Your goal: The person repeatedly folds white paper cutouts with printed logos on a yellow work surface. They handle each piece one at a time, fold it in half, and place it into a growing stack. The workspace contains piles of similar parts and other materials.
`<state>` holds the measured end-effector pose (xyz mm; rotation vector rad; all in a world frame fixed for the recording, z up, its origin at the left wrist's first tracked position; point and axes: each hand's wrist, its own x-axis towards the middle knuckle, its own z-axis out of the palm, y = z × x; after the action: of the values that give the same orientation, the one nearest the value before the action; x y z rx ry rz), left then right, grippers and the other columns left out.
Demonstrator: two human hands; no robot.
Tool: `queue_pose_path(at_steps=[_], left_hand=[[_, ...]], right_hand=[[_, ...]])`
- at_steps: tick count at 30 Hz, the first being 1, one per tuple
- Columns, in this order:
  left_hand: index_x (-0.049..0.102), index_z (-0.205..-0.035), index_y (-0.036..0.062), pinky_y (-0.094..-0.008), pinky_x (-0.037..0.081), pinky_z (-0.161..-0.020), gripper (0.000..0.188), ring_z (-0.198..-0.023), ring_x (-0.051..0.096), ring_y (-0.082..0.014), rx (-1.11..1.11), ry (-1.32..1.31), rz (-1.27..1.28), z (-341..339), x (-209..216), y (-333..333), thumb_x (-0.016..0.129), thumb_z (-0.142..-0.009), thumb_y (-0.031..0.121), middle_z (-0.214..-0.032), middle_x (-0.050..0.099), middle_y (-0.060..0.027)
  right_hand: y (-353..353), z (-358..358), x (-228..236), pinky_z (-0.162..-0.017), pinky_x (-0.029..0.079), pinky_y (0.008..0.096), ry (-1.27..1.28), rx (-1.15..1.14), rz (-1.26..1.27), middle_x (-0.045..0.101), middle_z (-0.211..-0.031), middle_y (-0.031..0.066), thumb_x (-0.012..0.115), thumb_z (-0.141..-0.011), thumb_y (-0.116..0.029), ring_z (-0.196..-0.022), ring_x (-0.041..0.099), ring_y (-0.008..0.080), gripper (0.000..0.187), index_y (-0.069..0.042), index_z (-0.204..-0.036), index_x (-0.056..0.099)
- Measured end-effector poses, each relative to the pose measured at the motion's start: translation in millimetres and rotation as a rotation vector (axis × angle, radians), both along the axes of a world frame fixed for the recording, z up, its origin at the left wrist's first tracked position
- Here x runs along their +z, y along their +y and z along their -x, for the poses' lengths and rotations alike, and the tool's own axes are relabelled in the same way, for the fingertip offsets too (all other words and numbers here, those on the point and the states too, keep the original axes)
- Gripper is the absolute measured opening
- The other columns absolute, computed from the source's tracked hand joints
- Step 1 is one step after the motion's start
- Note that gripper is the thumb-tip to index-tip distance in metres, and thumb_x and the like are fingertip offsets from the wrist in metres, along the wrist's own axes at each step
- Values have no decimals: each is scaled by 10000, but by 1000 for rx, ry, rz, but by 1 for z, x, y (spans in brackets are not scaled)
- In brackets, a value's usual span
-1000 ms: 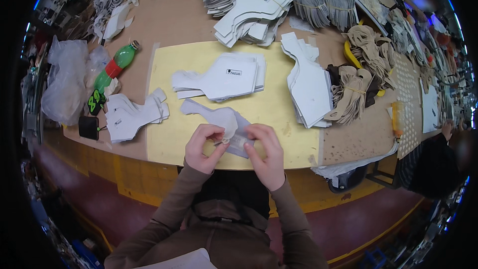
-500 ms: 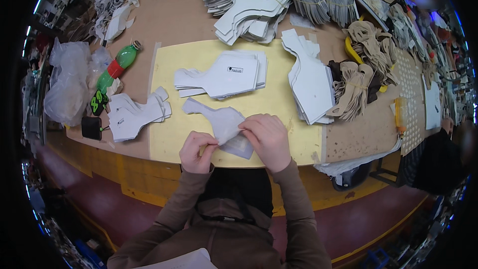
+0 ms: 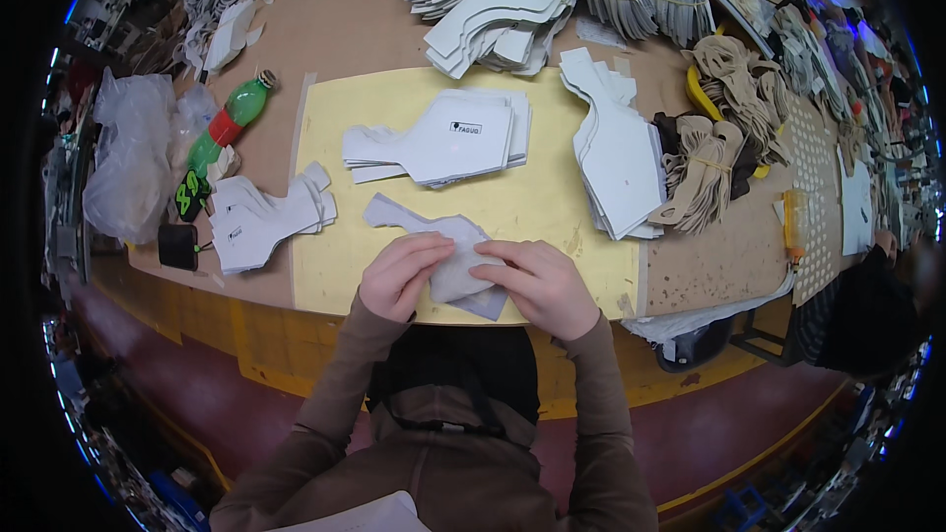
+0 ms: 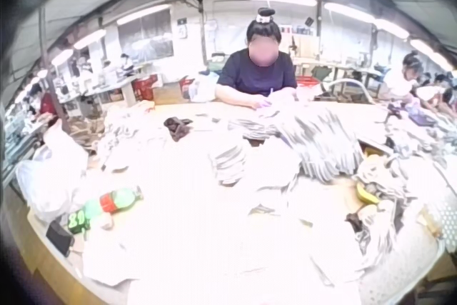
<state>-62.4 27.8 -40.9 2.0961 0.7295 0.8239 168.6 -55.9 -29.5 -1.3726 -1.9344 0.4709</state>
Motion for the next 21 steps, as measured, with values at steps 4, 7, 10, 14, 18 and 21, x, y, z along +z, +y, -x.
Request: queue_pose_path(at_steps=[4, 7, 10, 14, 18, 21], left_hand=[[689, -1153, -16, -414, 500, -999, 236, -1155, 634, -348, -66, 69, -62, -7, -9, 3, 645, -926, 32, -1213, 685, -146], [673, -1205, 18, -424, 466, -1046, 270, -1210, 619, -309, -36, 159, -50, -9, -12, -4, 649, -946, 91, -1279, 666, -120], [638, -1295, 70, -515, 361, -1138, 339, -1285, 584, -236, 40, 350, -101, -10, -10, -18, 647, -964, 143, -1356, 628, -63], [587, -1390, 121, -630, 221, -1177, 415, -1338, 548, -169, 94, 508, -212, -13, -8, -30, 634, -982, 185, -1439, 577, -4], [568, -1424, 133, -634, 214, -1176, 433, -1356, 532, -161, 84, 540, -238, -14, -7, -31, 607, -997, 196, -1474, 555, 6], [567, -1428, 134, -578, 251, -1172, 430, -1370, 521, -164, 82, 548, -225, -15, -4, -31, 592, -1004, 200, -1485, 549, 7]], right_hand=[[-3, -3, -3, -882, 520, 369, -111, 48, -9, 704, -1213, 11, 695, -778, -59, -1031, 665, 219, 294, -136, -1059, 729], [-3, -9, -5, -969, 503, 403, -254, 55, -62, 697, -1233, -19, 670, -804, -92, -1123, 644, 209, 281, -154, -1072, 726], [-4, -13, -4, -1050, 476, 433, -331, 81, -65, 679, -1274, -30, 644, -830, -114, -1203, 619, 201, 277, -164, -1091, 721], [-7, -14, 0, -1101, 448, 442, -424, 105, -80, 656, -1327, -26, 632, -847, -125, -1259, 593, 195, 286, -160, -1118, 717], [-8, -13, 2, -1030, 473, 444, -505, 25, -108, 670, -1250, 0, 640, -850, -138, -1154, 629, 195, 311, -151, -1150, 721], [-12, -13, 4, -868, 499, 395, -336, -165, -66, 698, -1045, 52, 709, -818, -50, -935, 650, 216, 315, -117, -1124, 743]])
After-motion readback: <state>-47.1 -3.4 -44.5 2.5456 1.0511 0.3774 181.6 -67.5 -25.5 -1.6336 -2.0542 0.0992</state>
